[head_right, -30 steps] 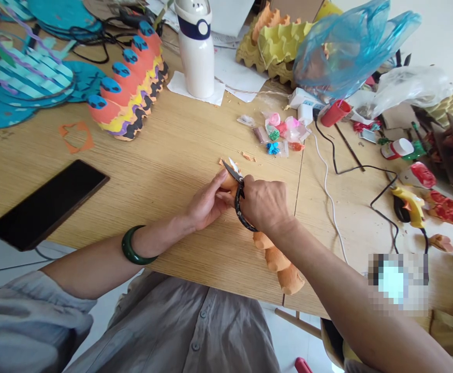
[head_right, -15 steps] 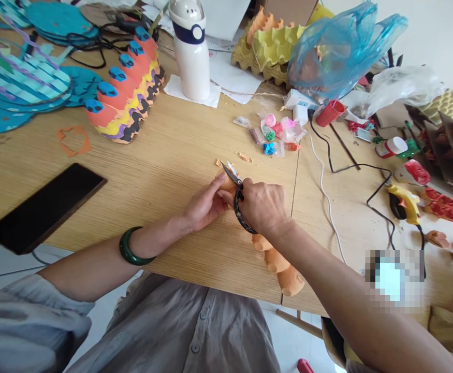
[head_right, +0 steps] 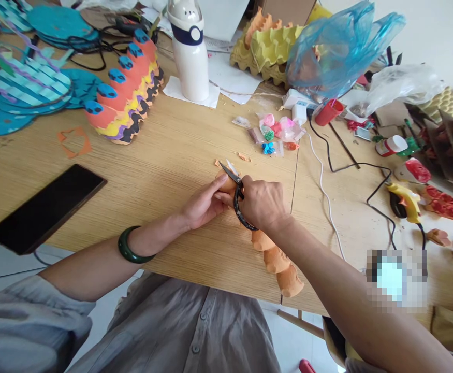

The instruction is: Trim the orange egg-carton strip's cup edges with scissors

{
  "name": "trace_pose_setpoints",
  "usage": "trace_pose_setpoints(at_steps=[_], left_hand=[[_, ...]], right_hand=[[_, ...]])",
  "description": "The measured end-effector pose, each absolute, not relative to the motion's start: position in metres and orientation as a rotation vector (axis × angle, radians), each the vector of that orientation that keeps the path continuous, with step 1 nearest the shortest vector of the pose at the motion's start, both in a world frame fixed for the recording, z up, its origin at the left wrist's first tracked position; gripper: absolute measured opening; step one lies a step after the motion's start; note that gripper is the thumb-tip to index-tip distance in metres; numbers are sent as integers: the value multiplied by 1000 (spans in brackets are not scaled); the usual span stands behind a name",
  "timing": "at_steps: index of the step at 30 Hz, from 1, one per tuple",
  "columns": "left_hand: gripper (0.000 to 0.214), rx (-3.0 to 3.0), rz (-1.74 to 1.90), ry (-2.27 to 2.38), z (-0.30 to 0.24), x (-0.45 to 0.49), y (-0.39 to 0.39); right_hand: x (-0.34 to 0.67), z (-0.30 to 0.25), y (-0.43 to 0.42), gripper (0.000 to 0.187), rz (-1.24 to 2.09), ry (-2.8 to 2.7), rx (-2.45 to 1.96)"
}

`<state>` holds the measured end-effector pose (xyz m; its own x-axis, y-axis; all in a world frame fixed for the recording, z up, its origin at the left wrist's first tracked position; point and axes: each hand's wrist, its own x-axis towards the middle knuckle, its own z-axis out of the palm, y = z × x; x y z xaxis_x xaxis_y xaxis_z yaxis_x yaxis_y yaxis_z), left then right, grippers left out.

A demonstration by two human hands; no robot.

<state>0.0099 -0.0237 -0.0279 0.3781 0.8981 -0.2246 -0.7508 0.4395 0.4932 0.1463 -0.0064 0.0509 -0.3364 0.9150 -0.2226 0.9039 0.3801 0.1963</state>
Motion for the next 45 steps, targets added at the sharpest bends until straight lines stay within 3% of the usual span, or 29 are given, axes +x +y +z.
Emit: trace_pose_setpoints(at_steps=[16, 29, 36, 42, 45], left_hand=[[31, 363, 1052, 588, -24, 7, -21], [31, 297, 1182, 679, -11, -1, -12], [44, 326, 1218, 714, -18, -2, -11], [47, 341, 1300, 712, -22, 0, -12], [44, 290, 1307, 721, -23, 0, -11]], right_hand=[[150, 50, -9, 72, 29, 2350, 1662], [182, 60, -1, 60, -611, 2471, 1971], [177, 53, 0, 32, -211, 2530, 1851], [155, 61, -1, 28, -61, 2504, 1642], [147, 65, -1, 36, -16, 2503, 1585]])
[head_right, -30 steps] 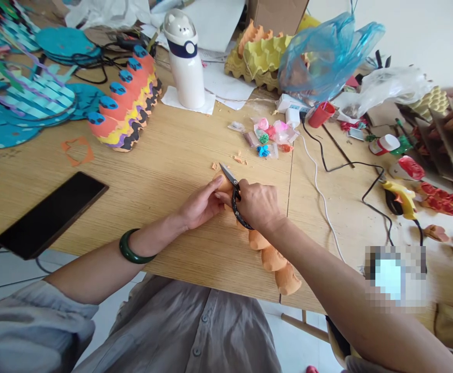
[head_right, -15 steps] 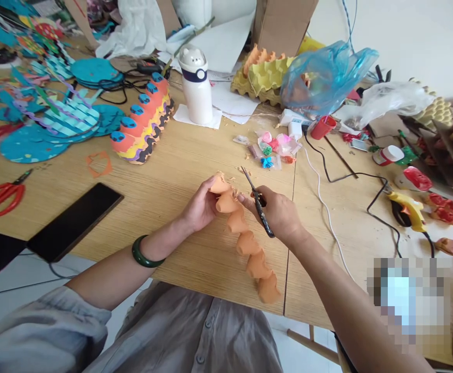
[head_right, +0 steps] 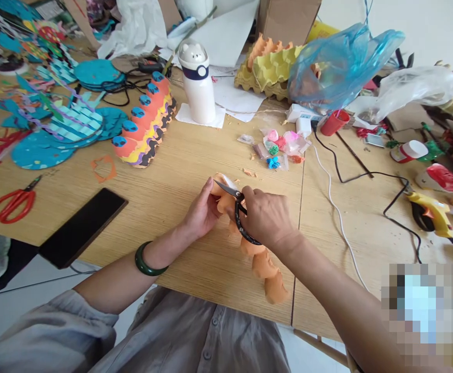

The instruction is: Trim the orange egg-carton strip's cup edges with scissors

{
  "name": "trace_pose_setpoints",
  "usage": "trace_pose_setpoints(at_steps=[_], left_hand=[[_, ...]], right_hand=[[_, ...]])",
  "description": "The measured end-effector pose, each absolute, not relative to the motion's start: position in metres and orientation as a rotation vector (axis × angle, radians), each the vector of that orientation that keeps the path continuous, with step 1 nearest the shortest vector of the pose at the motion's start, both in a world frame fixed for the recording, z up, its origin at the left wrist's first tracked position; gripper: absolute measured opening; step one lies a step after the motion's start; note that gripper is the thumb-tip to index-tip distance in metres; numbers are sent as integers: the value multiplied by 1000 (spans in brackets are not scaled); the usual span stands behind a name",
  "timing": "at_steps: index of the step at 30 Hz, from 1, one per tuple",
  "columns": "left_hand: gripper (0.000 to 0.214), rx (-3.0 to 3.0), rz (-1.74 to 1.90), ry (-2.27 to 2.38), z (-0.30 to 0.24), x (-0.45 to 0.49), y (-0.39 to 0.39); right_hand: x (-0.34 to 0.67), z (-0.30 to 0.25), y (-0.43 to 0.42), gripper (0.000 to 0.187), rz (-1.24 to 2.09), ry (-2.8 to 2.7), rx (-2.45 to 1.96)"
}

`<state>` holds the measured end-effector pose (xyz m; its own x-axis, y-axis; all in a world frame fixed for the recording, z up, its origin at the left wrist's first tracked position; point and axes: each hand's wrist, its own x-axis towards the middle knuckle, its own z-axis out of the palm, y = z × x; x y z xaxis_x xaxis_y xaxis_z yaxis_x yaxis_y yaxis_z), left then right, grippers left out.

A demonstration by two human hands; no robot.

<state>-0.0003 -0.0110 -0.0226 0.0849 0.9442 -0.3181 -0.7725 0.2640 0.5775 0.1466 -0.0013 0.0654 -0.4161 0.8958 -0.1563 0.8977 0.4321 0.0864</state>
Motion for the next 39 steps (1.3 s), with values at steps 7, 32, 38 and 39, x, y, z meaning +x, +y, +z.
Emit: trace_pose_setpoints(at_steps=[7, 32, 38, 39], left_hand=[[49, 283, 1313, 759, -19, -1, -11], [31, 227, 1298, 747, -19, 4, -16], [32, 223, 1273, 707, -19, 4, -17], [33, 236, 1267, 693, -19, 5, -17]], right_hand=[[134, 64, 3, 64, -35, 2422, 1550], [131, 50, 5, 85, -26, 2405, 1455], [132, 58, 6, 83, -71, 2377, 1475], [131, 59, 6, 82, -87, 2384, 1475]])
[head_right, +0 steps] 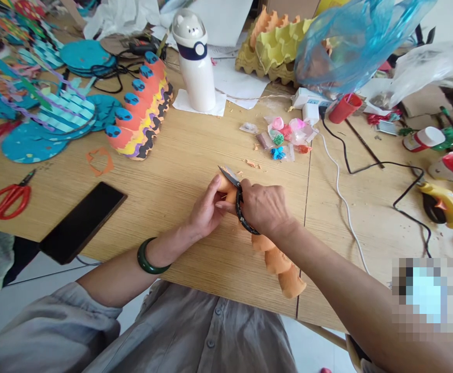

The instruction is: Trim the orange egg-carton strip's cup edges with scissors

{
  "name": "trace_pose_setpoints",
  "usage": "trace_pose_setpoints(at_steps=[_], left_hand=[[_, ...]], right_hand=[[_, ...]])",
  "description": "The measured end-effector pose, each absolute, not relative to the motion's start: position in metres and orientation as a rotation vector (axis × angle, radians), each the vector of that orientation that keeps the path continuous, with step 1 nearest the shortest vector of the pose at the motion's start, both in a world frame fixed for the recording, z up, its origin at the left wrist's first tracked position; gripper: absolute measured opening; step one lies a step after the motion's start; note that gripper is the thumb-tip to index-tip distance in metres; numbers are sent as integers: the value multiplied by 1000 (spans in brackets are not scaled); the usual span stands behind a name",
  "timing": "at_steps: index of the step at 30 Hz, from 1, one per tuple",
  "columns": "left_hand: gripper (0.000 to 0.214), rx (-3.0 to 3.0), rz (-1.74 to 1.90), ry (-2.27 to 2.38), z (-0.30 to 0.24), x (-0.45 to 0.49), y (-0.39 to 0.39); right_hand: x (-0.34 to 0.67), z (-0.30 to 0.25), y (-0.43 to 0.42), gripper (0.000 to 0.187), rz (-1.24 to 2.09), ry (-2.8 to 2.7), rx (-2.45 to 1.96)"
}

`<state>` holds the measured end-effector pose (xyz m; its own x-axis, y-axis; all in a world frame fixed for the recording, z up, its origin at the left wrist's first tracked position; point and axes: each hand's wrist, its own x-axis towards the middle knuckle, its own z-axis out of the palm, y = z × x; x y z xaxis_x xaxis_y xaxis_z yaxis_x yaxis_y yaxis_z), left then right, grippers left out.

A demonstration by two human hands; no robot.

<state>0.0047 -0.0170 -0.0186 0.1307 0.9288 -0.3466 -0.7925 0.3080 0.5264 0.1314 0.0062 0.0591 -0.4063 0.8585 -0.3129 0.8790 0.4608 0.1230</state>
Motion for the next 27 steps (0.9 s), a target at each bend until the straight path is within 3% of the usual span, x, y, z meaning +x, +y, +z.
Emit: trace_pose_setpoints(at_steps=[9, 22, 27], left_hand=[[30, 256, 1263, 687, -21, 6, -17], [34, 331, 1230, 634, -28, 5, -14], [38, 350, 1242, 673, -24, 2, -13]], right_hand=[[132, 52, 7, 89, -34, 2390, 1494], [133, 56, 7, 76, -70, 2344, 1535], [143, 61, 13, 65, -382, 2392, 1712]])
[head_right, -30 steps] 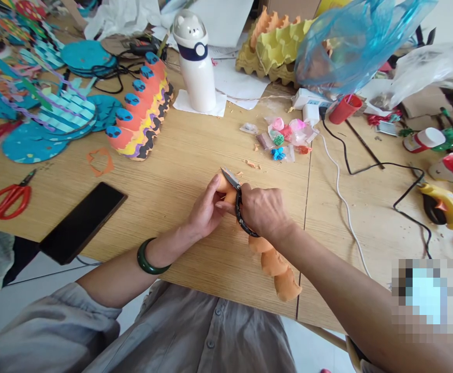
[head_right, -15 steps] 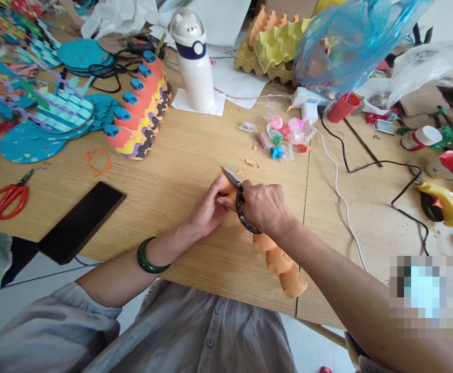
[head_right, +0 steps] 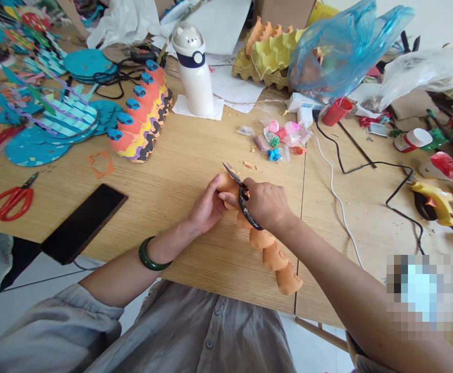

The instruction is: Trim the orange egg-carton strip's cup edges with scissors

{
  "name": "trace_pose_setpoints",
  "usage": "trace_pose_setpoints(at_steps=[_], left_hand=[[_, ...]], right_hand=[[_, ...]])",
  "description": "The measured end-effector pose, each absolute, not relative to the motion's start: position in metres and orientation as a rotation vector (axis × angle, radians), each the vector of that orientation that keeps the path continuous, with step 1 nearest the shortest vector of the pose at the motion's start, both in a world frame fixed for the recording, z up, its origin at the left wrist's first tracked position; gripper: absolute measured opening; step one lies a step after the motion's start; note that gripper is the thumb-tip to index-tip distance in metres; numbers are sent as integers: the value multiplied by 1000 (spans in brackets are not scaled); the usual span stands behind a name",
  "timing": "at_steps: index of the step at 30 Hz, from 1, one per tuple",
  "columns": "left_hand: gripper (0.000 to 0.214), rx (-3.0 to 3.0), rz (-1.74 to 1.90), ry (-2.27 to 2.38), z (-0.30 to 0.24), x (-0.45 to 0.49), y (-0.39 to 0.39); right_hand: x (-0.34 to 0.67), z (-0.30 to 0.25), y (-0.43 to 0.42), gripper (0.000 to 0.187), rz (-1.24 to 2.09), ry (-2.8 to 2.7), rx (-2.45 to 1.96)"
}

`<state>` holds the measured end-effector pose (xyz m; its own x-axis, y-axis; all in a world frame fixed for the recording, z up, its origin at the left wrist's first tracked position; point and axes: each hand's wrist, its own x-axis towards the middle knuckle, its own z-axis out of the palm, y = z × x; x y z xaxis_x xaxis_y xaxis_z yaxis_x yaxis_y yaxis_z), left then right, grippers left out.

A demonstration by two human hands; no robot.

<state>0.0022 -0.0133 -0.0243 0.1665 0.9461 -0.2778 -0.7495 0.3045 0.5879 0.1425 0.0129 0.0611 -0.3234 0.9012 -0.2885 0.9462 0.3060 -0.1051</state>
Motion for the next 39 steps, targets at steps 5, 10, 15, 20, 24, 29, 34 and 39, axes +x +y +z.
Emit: trace_pose_setpoints(at_steps=[5, 10, 15, 20, 24, 29, 34, 39], left_hand=[[35, 286, 1292, 747, -19, -3, -8], [34, 218, 1325, 787, -16, -6, -3], [27, 199, 1369, 845, -8, -12, 0], [26, 301, 1289, 887, 19, -20, 15], [29, 524, 1155, 922, 44, -23, 42], [29, 819, 1020, 933, 65, -19, 77], [35, 1062, 915, 916, 73, -10, 96], [33, 1335, 700, 961, 77, 0, 96]], right_hand=[[160, 63, 22, 69, -1348, 2245, 1957], [172, 59, 24, 70, -2013, 1932, 2043], [184, 42, 22, 65, -2211, 1698, 2056], [185, 21, 15, 64, -2434, 1567, 1988], [180, 14, 11, 62, -2568, 1569, 1927], [180, 7, 6, 62, -2896, 1498, 1735], [195, -4, 5, 60, -3216, 1224, 1561], [209, -14, 7, 54, -3369, 1095, 1395]])
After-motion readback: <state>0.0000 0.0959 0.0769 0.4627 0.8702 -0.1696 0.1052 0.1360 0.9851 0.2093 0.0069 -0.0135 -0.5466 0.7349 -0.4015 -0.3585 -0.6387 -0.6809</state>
